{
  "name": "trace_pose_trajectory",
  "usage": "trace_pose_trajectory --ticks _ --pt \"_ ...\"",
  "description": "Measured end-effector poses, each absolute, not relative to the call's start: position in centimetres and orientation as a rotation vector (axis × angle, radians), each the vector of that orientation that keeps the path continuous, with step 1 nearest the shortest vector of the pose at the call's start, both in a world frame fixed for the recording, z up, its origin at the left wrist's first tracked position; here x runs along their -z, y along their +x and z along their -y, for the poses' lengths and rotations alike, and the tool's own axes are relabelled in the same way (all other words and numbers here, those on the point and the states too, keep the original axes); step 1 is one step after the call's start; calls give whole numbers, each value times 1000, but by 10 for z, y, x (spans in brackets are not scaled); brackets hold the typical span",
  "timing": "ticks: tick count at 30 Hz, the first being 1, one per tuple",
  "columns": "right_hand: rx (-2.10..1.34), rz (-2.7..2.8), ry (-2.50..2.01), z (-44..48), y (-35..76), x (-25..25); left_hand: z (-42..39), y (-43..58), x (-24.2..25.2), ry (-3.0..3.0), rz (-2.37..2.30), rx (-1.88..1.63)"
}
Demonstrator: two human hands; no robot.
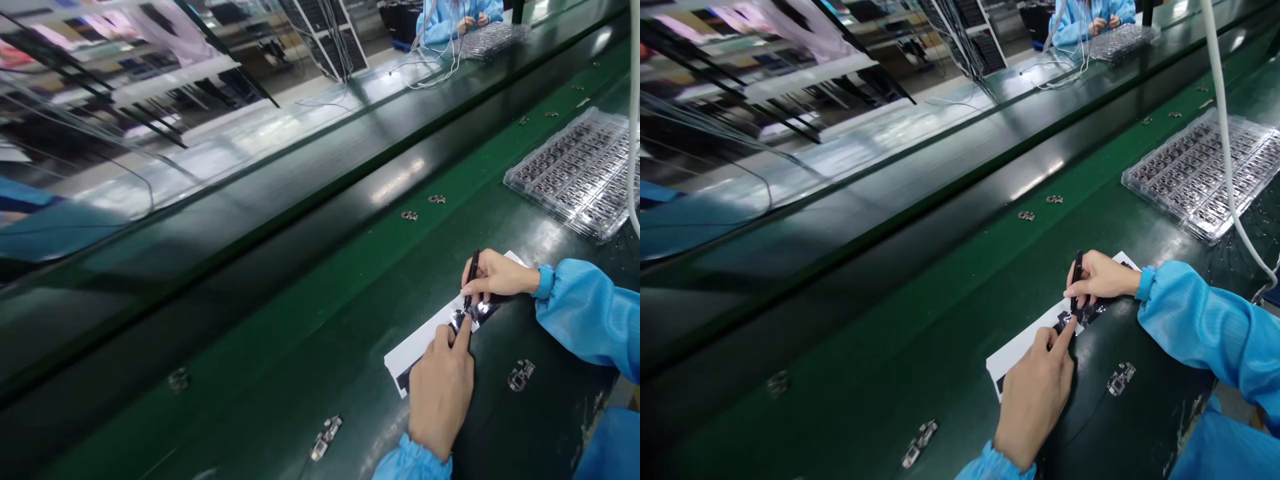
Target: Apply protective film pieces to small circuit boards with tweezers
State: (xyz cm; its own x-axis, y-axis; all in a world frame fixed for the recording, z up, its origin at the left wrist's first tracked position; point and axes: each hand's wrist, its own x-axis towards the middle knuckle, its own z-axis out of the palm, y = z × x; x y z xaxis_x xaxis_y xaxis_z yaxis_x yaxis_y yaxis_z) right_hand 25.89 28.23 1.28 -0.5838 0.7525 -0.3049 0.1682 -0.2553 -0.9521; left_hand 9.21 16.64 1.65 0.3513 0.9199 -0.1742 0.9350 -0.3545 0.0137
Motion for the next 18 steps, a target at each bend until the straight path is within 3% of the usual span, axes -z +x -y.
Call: trace_pose_trajectory --ticks 18 --pt "-1938 1598 -1137 -286 256 -9 -169 91 -16 2363 -1744 114"
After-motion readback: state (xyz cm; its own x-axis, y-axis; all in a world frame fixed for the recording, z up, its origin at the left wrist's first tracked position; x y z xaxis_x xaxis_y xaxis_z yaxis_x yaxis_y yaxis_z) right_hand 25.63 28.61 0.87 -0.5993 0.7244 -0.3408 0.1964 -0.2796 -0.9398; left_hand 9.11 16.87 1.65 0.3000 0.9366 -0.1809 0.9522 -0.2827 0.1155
